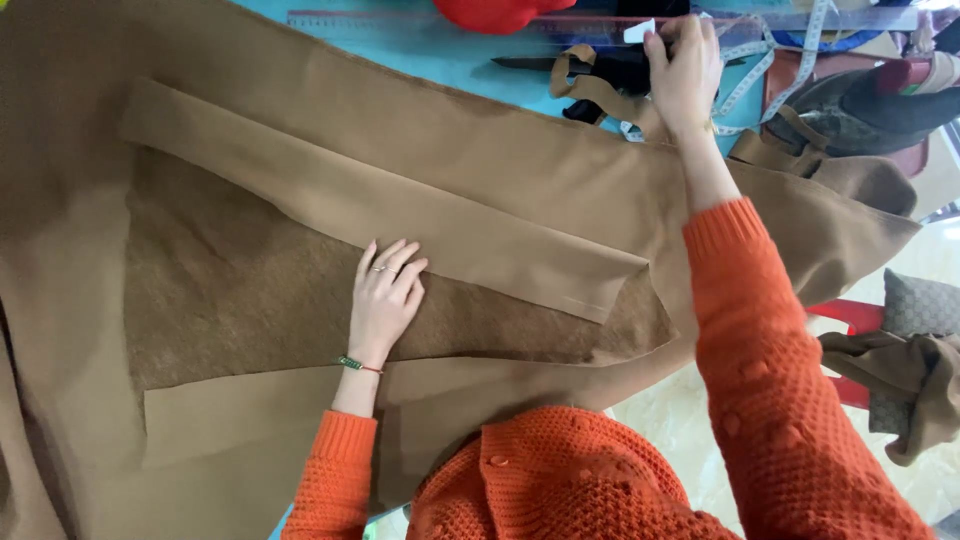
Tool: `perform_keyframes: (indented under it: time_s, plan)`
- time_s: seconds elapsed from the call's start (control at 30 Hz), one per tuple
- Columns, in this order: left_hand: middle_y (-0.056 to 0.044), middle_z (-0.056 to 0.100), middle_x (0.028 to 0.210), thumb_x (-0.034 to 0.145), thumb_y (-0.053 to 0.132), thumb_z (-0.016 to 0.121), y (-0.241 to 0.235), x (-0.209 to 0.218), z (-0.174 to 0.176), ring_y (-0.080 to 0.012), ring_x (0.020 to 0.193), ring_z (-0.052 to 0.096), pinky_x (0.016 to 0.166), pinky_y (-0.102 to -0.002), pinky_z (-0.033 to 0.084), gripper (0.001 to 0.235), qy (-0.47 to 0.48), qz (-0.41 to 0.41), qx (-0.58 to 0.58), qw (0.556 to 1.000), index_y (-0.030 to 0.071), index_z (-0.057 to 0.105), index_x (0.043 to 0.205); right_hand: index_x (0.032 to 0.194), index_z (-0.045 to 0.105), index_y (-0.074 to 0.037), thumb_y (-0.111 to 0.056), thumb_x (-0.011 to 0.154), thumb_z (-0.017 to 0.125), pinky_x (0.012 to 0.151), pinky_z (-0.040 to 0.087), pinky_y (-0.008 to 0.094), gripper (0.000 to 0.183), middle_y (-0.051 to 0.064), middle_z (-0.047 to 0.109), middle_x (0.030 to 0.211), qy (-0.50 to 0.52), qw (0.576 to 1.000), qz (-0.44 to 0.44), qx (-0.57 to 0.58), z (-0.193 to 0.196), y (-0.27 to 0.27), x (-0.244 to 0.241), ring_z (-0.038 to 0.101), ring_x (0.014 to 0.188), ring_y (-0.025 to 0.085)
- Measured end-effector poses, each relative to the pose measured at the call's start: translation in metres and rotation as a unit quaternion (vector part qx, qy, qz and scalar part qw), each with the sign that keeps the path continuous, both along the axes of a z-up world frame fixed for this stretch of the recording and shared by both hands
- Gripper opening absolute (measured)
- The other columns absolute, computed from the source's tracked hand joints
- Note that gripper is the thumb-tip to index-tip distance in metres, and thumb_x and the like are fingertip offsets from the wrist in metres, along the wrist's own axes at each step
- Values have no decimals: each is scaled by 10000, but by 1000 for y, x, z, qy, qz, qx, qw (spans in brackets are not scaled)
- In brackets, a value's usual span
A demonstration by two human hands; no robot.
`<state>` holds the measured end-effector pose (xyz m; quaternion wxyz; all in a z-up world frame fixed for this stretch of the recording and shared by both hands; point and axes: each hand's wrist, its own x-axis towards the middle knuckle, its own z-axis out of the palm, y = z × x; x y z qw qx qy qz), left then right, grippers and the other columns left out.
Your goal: Smoothing out brown fabric on a work surface and cutting it with tailor's scissors.
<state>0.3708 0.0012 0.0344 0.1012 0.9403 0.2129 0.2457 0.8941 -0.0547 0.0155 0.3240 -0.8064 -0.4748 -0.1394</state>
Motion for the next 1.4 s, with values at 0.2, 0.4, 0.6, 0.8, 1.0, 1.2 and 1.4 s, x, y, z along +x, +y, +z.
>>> perform_keyframes:
  time_s: [0.2, 0.4, 0.6, 0.8, 1.0, 1.2, 1.4]
  plan:
    - [-87, 638, 1393, 909, 70, 678, -50, 28, -2, -260, 1336, 557, 1222, -576, 286, 375, 61, -66, -40, 995, 87, 671, 1283, 809, 633, -249, -456, 867, 961, 779, 429, 577, 392, 26, 591, 957, -8, 987, -144, -69, -50, 38, 30, 571, 961, 340]
    - [-56, 536, 1501, 1022, 202, 628, -82, 51, -14, -262, 1430, 471, 1226, -636, 255, 294, 36, -111, -41, 992, 136, 664, 1306, 1003, 590, -185, -469, 878, 943, 770, 445, 585, 470, 84, 576, 1045, 57, 985, -154, -54, -38, 40, 23, 593, 1021, 361]
    - [-36, 540, 1507, 1046, 223, 608, -81, 50, -11, -240, 1425, 483, 1225, -605, 289, 270, 17, -102, -38, 994, 146, 669, 1298, 956, 679, -237, -403, 836, 966, 835, 416, 568, 353, 51, 558, 1033, 91, 986, -128, -61, -40, 50, 20, 544, 1035, 330]
    - [-68, 568, 1479, 1054, 281, 596, -81, 50, -5, -246, 1406, 499, 1223, -566, 313, 296, 16, -79, -40, 996, 111, 666, 1285, 872, 699, -280, -357, 788, 970, 895, 315, 553, 294, -19, 628, 1016, 144, 973, -170, -65, -28, 59, 0, 484, 1120, 283]
    - [-67, 542, 1501, 1025, 290, 626, -76, 53, 1, -274, 1439, 456, 1168, -716, 267, 297, 11, 25, -77, 997, 126, 661, 1270, 862, 688, -204, -226, 887, 925, 793, 290, 440, 239, -40, 656, 943, -4, 995, -97, 30, 1, 39, -29, 481, 959, 256]
    - [-86, 612, 1434, 1026, 169, 627, -48, 76, 8, -276, 1428, 470, 1201, -673, 247, 267, -22, -3, -79, 997, 80, 700, 1267, 992, 552, -61, 28, 1041, 694, 700, 453, 298, 175, 69, 604, 924, 178, 969, 53, 166, 64, -13, -127, 533, 768, 161]
    - [43, 467, 1591, 1007, 374, 661, -25, 80, -30, -243, 1522, 349, 1240, -641, 213, 400, 7, -2, -74, 997, 263, 616, 1389, 1124, 498, -34, -39, 1009, 635, 519, 567, 274, 178, 110, 689, 878, 541, 813, 192, 96, 27, -84, -253, 724, 632, 192]
